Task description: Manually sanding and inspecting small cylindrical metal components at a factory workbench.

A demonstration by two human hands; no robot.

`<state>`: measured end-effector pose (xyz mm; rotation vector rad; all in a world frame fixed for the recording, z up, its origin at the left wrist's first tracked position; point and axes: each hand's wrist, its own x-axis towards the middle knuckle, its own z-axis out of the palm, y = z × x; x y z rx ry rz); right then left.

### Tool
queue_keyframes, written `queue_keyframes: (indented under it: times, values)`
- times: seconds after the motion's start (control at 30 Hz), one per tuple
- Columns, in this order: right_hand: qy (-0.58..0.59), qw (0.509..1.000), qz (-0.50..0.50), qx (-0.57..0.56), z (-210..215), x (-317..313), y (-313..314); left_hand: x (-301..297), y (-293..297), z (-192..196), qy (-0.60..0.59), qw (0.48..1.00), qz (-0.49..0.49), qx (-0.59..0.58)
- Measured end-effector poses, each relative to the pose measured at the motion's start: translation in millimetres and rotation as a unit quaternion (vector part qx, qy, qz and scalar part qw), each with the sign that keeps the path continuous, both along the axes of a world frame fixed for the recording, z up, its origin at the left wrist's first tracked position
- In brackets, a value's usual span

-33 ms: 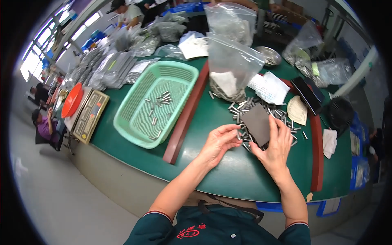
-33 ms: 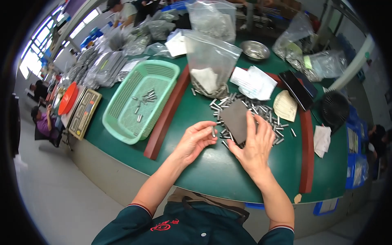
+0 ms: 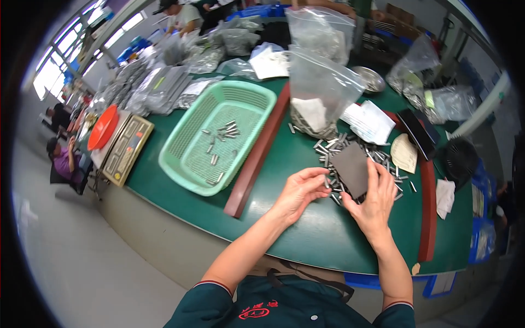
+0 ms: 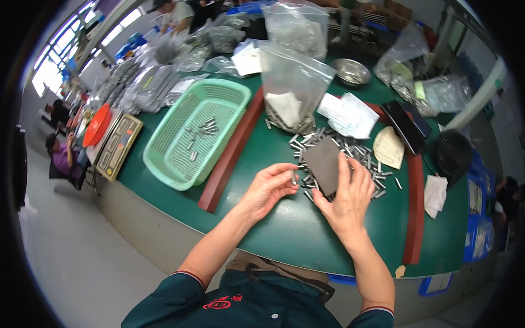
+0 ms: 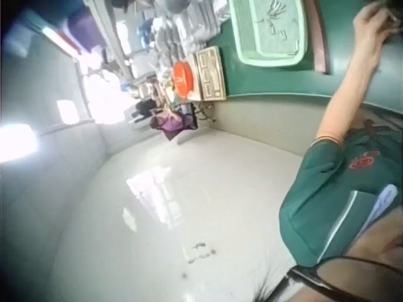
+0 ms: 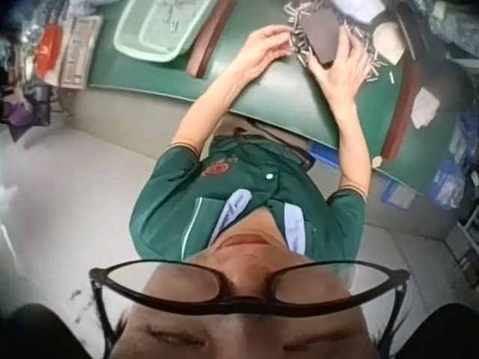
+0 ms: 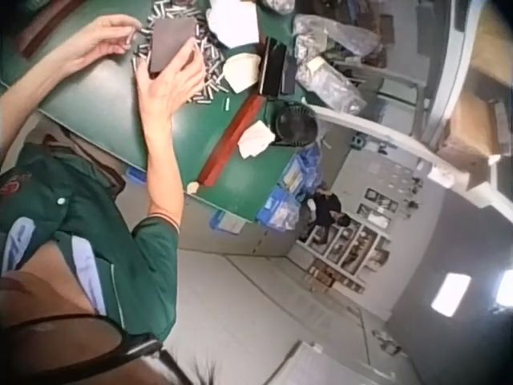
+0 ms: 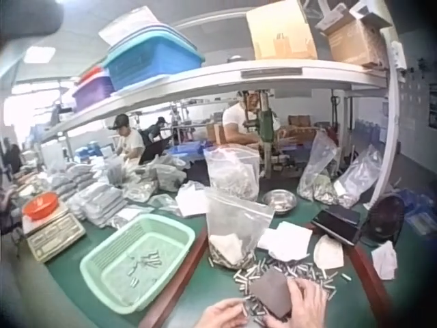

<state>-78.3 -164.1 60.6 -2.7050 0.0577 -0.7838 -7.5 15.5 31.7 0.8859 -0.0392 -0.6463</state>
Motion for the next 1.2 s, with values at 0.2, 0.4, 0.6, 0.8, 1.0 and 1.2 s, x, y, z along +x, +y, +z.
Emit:
queue_keyframes:
  times: [0.2, 0.4, 0.6, 0.8, 1.0, 1.2]
  values:
    - [-0.051, 0.999, 0.006, -0.015, -12, -1, -7, 1, -1, -7, -0.028, 0.999, 0.003, -0.019]
    - [-0.079, 0.996, 0.003, 0.031, -13, 0, -12, 5, -3, -18, -0.075, 0.997, 0.004, -0.018]
    - [-0.112, 0.976, 0.038, 0.185, -16, 2, -21, 6, -1, -12, -0.071, 0.997, 0.022, 0.018]
    - [-0.107, 0.963, 0.089, 0.233, -16, -1, -17, 6, -1, -12, -0.064, 0.998, 0.024, 0.016]
    - [-0.121, 0.959, 0.110, 0.232, -17, -3, -16, 2, 2, -10, -0.084, 0.996, 0.032, 0.009]
    - [-0.073, 0.875, 0.157, 0.452, -17, -4, -24, 3, 5, -7, -0.075, 0.997, 0.004, 0.013]
